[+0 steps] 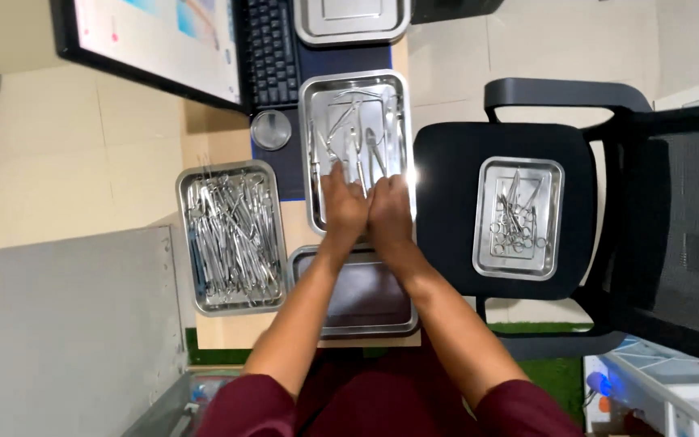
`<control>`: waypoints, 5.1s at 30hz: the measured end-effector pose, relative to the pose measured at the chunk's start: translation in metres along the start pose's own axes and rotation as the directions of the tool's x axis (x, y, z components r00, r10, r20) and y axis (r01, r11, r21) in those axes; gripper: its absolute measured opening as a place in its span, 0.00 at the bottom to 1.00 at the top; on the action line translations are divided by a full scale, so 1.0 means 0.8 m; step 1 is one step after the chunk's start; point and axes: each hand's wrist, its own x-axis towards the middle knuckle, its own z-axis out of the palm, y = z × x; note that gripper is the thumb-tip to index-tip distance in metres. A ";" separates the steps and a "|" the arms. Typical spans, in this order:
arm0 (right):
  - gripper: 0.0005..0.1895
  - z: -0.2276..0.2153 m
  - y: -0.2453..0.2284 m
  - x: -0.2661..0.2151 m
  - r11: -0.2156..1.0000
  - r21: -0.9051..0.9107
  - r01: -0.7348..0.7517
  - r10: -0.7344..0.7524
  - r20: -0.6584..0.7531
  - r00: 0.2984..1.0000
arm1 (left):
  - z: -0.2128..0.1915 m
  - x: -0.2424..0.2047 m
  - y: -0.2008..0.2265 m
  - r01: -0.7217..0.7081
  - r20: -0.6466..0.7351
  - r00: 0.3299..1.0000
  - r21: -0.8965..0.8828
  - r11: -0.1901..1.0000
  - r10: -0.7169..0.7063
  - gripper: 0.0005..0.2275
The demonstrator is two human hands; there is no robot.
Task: The recorder sorts various dental instruments into metal trays and places one tray into a sterilization cabinet.
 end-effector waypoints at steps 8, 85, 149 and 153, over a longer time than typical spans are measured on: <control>0.07 -0.002 0.010 0.000 0.977 -0.110 0.184 -0.187 -0.017 0.982 | -0.014 -0.004 0.012 -0.018 0.047 0.999 0.036 0.999 0.017 0.32; 0.19 -0.149 0.010 0.129 0.399 0.138 0.907 -0.900 0.246 0.359 | -0.121 0.082 0.030 0.696 0.684 0.706 -0.619 0.365 -0.186 0.35; 0.08 0.034 -0.104 -0.016 0.888 -0.326 0.325 -0.230 0.297 0.927 | -0.329 -0.106 -0.147 -0.079 0.152 0.986 0.029 0.996 0.074 0.13; 0.10 0.023 -0.133 -0.047 0.917 -0.255 0.308 -0.258 0.211 0.943 | -0.330 -0.094 -0.166 -0.081 0.053 0.996 0.130 0.988 0.075 0.12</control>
